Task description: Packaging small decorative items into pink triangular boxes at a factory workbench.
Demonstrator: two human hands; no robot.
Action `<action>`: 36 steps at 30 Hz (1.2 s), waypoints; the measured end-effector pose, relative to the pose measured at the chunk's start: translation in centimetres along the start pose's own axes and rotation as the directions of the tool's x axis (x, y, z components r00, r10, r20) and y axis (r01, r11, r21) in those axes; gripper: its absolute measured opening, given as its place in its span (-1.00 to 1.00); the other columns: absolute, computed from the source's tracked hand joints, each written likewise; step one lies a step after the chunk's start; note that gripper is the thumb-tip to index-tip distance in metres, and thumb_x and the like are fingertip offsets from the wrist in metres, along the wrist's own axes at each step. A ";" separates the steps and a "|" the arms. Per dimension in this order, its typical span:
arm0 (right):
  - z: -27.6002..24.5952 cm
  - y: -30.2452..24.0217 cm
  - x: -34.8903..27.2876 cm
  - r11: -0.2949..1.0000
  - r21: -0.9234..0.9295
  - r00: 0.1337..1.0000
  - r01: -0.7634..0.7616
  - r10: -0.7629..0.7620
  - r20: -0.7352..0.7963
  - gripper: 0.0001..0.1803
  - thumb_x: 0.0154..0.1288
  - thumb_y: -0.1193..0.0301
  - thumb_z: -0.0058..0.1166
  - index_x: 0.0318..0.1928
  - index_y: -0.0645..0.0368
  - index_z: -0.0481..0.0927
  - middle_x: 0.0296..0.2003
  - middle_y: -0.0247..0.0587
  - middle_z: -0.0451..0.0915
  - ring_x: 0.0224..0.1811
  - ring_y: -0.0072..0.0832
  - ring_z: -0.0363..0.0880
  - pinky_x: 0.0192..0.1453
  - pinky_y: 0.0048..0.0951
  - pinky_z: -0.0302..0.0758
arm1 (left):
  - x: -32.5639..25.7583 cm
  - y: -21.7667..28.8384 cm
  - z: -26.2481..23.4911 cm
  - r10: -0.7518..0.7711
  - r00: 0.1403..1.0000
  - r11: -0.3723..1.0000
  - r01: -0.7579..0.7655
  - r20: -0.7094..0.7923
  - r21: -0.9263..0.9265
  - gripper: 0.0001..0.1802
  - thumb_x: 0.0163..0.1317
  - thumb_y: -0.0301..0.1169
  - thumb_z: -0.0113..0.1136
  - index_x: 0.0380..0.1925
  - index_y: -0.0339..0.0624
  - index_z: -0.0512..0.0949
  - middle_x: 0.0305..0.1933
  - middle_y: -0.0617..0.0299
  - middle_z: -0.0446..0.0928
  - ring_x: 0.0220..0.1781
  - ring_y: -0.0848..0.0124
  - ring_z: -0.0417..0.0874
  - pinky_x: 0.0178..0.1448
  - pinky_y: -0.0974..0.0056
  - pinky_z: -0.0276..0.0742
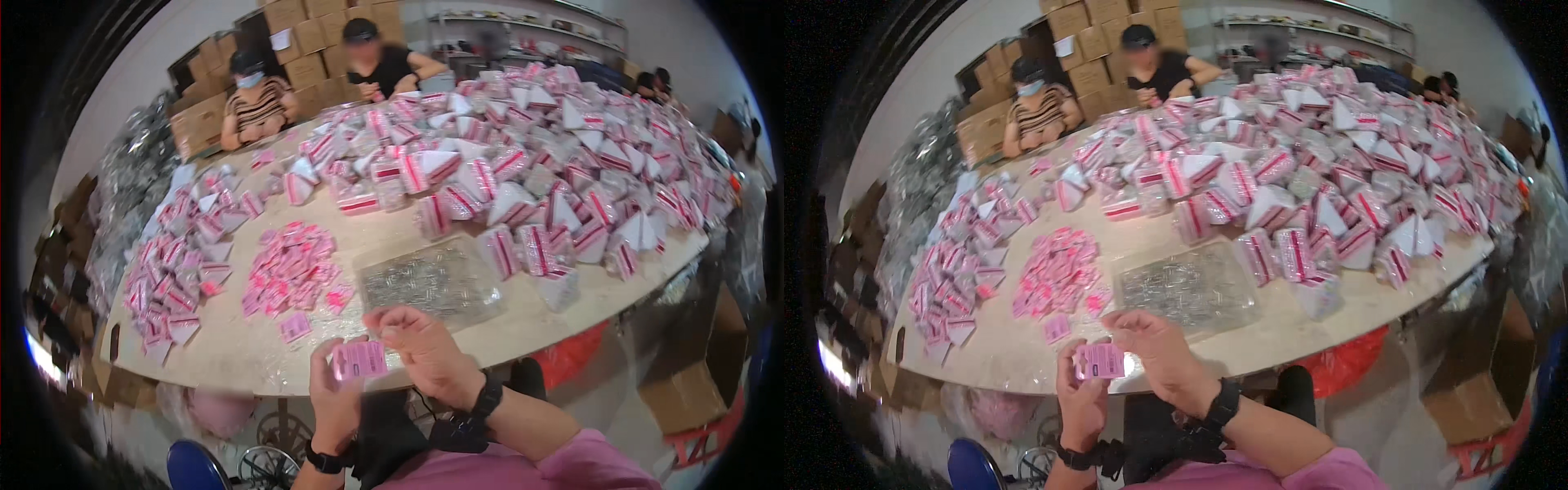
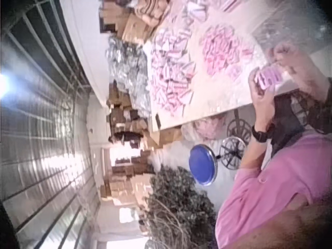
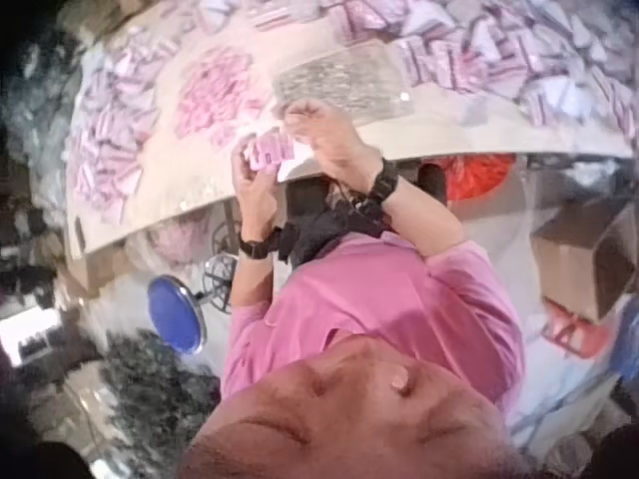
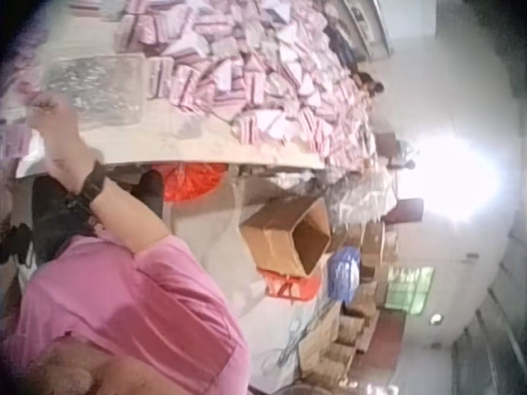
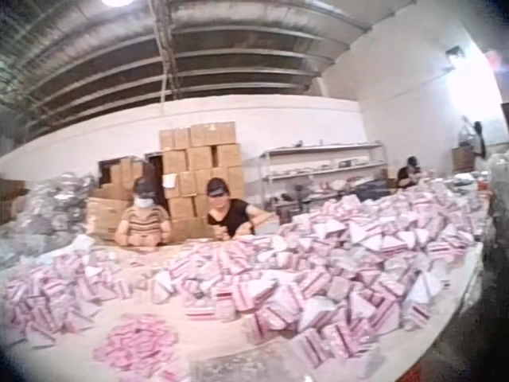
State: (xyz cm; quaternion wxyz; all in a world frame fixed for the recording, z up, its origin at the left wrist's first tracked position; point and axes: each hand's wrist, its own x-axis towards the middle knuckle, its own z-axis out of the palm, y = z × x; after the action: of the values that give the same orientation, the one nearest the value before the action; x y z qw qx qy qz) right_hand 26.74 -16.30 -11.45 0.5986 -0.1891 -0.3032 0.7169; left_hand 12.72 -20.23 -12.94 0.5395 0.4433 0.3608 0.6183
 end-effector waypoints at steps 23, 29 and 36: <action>-10.2 -8.0 -11.9 0.987 -0.084 0.982 -0.138 0.125 -0.143 -0.91 0.26 0.49 0.04 -0.28 0.23 0.43 -0.51 -0.28 0.53 -0.54 -0.56 0.52 -0.49 -0.58 0.48 | -1.7 -3.5 12.3 0.260 0.638 0.354 -0.761 0.725 0.543 -0.91 -0.05 -0.57 0.22 -0.55 -0.19 0.49 -0.55 0.17 0.45 -0.51 0.18 0.48 -0.45 0.21 0.40; -11.9 -8.4 -12.8 0.960 0.158 0.952 -0.233 0.258 -0.165 -0.90 0.31 0.41 0.00 -0.27 0.18 0.44 -0.50 -0.30 0.52 -0.51 -0.53 0.54 -0.44 -0.52 0.51 | -1.3 -4.4 14.6 0.311 0.503 0.211 -0.864 0.806 0.457 -0.85 -0.14 -0.55 0.27 -0.66 -0.18 0.45 -0.61 0.19 0.41 -0.56 0.22 0.45 -0.53 0.22 0.35; -15.4 -11.0 -14.9 0.936 -0.121 0.942 -0.330 0.317 -0.109 -0.83 0.28 0.34 0.08 -0.34 0.16 0.46 -0.55 -0.41 0.45 -0.63 -0.74 0.30 -0.62 -0.70 0.19 | -0.4 -4.8 17.3 -0.019 0.601 0.694 -0.568 0.799 0.443 -0.63 -0.04 -0.47 0.17 -0.14 -0.22 0.46 -0.17 0.04 0.50 -0.15 0.11 0.55 -0.06 0.16 0.47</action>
State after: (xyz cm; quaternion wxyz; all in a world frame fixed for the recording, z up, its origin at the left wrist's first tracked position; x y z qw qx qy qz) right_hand 47.82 -26.49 -17.05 0.4708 -0.3085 -0.2898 0.7741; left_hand 30.67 -20.45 -11.48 0.3326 0.8715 0.2180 0.2870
